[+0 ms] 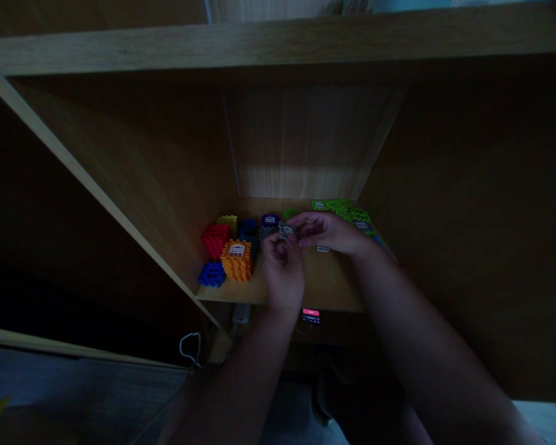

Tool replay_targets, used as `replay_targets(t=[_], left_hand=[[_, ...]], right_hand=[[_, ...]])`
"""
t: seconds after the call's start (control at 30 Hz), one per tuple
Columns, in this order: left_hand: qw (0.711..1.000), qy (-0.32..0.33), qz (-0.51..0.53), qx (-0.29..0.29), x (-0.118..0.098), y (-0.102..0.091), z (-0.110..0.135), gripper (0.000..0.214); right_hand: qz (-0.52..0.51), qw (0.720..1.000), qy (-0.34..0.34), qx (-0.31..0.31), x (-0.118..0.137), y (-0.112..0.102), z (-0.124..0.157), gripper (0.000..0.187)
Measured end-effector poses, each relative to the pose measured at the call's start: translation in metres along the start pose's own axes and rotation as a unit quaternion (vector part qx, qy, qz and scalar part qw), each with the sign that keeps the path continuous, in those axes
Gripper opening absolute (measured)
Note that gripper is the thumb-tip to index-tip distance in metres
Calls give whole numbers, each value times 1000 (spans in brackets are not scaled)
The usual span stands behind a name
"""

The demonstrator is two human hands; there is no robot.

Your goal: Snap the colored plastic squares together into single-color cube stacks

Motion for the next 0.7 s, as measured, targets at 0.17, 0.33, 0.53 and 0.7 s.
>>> replay_targets(t=[0.17, 0.33, 0.53, 0.7], left_hand=[[1000, 5, 9, 0, 0, 0, -1, 31], [999, -13, -1, 35, -3, 6, 2, 39], [999, -30, 2, 44, 1, 6, 2, 47], [999, -32, 32, 15, 2, 3, -5, 45]], right_hand=[[15, 1000, -11, -8, -2, 1, -2, 55], [24, 999, -37, -29, -3, 0, -2, 51], [41, 997, -44, -48, -1, 2, -2, 55], [42, 998, -39, -34, 0, 7, -2, 62]])
Point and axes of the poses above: each hand's wrist, its own z-axis away from the middle knuckle, its own y-axis out of the palm, x = y × z, the point moved 4 cm from there along -z, towards the middle knuckle, and after that the axes turned 5 degrees about z, right-handed, at the moved point
